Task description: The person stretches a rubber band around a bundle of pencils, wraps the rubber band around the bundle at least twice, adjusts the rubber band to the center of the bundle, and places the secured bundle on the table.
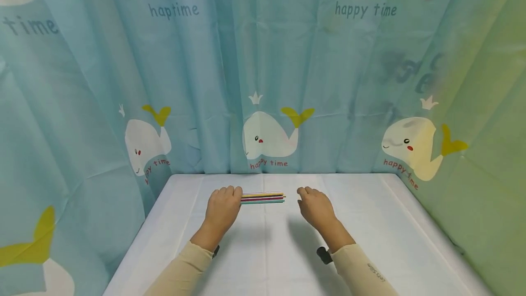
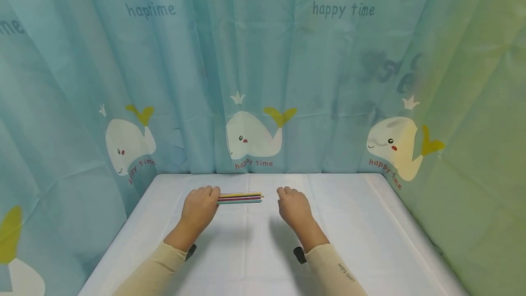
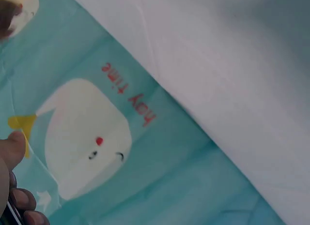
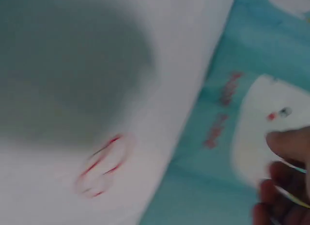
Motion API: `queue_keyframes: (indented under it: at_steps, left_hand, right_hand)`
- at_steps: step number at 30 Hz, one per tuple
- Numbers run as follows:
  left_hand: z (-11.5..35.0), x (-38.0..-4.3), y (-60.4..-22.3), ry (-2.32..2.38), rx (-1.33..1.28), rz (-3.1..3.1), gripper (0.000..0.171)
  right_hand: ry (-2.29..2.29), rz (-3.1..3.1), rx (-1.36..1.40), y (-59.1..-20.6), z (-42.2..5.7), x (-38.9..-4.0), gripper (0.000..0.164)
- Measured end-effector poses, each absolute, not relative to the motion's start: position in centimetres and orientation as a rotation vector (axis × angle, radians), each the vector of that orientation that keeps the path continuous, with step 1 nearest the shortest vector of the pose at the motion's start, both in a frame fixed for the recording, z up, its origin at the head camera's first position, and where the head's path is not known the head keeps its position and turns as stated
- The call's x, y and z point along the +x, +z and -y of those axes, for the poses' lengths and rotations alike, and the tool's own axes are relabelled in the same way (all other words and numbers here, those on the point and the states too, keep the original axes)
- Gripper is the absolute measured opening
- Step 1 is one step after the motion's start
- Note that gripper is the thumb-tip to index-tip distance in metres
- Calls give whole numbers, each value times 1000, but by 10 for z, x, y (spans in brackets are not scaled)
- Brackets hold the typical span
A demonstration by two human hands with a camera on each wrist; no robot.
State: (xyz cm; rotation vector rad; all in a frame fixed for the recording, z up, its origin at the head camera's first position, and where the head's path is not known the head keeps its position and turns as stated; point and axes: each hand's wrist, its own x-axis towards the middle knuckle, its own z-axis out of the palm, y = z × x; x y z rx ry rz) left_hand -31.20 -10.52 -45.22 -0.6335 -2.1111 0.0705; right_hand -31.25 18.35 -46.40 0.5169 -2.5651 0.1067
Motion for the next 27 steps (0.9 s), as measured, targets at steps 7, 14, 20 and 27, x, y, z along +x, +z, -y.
queue_keyframes:
  at_steps: [7,14,20,27]
  left_hand:
    - [116,-313,-451,60,-654,2108,26]
    - [116,-313,-450,58,-680,2096,25]
    - [118,-313,-451,83,-685,2116,26]
    - [120,-313,-453,76,-677,2134,26]
  right_hand:
    - [282,3011,360,-493,-223,-321,12]
    - [355,3134,323,-511,-230,-318,17]
    - [409,3106,334,-523,-233,-318,11]
    - [1399,2751,93,-534,-236,-328,8]
